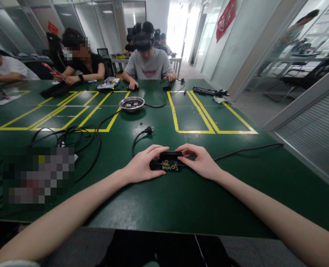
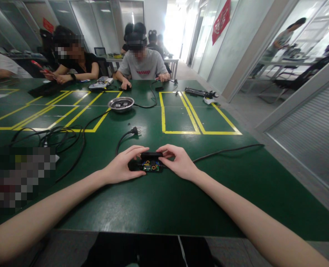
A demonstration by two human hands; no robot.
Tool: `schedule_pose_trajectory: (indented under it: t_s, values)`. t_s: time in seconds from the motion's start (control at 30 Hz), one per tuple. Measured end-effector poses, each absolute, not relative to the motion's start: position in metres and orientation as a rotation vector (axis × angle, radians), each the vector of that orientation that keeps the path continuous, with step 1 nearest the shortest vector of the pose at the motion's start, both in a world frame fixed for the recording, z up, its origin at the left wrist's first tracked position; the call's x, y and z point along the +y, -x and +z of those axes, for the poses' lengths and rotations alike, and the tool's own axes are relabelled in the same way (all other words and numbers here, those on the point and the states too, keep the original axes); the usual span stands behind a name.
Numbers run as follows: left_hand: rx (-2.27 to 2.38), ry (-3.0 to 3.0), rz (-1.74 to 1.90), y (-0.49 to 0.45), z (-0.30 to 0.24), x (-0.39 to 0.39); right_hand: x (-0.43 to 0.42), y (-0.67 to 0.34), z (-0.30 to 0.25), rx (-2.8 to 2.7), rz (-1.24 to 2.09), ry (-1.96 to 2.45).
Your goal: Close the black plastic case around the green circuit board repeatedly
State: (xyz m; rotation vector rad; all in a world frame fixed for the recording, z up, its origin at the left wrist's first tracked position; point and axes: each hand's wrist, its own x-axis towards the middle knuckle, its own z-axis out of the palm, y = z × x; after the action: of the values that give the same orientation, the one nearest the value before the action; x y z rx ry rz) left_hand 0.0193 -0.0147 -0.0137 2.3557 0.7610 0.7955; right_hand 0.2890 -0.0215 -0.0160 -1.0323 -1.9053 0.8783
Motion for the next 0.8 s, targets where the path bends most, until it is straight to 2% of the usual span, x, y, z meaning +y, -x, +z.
schedule_pose_trajectory:
  t_s: [0.8]
  values:
    - [0.731, -2.433, 0.758, -0.019, -0.012, -0.015, -0.027, -0.297, -0.006, -2.292, 0.726, 0.69]
